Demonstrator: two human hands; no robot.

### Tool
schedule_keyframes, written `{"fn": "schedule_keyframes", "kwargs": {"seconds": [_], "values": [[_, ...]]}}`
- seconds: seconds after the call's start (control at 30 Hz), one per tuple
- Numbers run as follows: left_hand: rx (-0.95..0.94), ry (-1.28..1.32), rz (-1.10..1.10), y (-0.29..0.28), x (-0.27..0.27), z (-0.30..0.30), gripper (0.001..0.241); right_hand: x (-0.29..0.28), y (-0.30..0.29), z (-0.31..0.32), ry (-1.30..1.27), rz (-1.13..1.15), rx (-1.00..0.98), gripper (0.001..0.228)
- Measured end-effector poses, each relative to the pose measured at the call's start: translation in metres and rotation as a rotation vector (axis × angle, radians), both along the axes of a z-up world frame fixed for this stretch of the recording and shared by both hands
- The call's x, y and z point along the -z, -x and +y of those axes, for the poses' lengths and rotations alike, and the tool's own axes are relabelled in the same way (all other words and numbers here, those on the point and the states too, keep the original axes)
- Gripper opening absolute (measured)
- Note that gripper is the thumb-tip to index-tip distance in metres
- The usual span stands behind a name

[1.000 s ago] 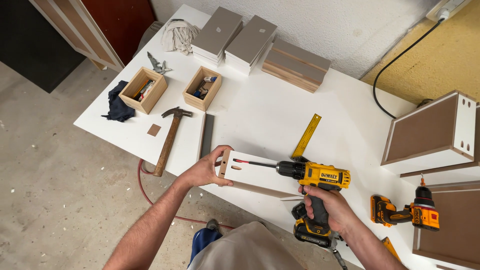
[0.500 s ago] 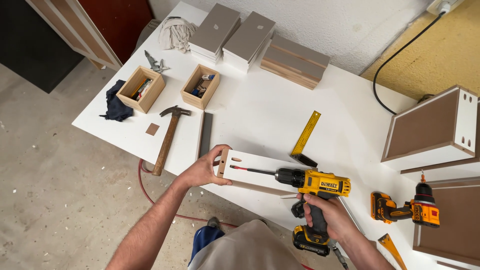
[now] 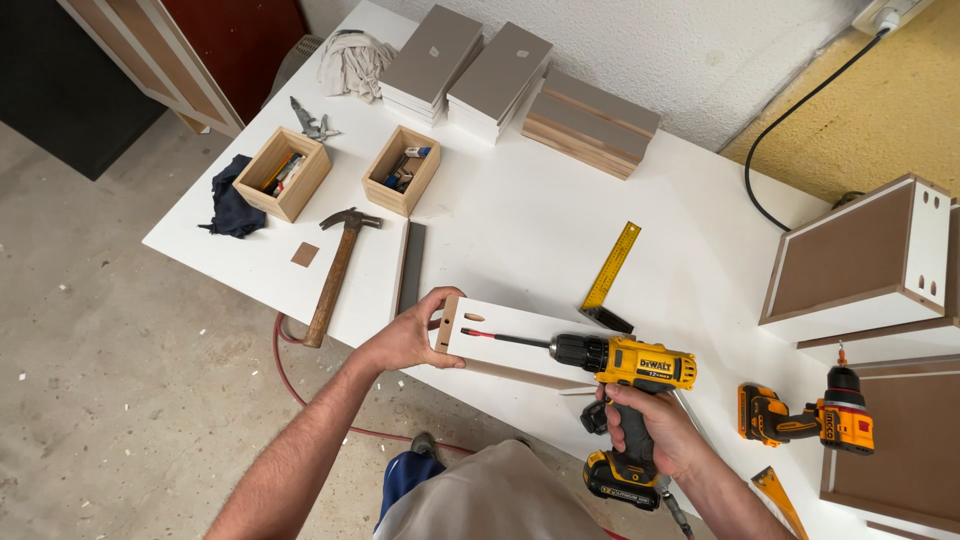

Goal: Assembling wooden drawers using a drill, nail gun, and hammer

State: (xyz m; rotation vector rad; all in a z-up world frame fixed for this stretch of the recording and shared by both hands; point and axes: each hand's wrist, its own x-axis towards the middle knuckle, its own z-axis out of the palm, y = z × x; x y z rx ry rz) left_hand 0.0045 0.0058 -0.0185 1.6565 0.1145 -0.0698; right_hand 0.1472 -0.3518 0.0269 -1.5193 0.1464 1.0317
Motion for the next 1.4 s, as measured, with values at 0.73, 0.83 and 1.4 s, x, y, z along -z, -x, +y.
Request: {"fn": "schedule_keyframes", "kwargs": {"seconds": [0.73, 0.83, 1.4], "values": [[0.000, 0.011, -0.015, -0.001, 0.001, 0.000, 0.087, 0.008, -0.002, -0.001, -0.013, 0.006, -0.006, 0.024], [-0.009, 0.010, 0.004, -0.001, 0.000, 0.000, 0.087, 0.010, -0.001, -0.002, -0.029, -0.003, -0.012, 0.023], [0.009, -0.046, -0.001, 0.001, -0.003, -0.001, 0.091, 0.012, 0.001, -0.005, -0.044, -0.044, -0.020, 0.021]]}}
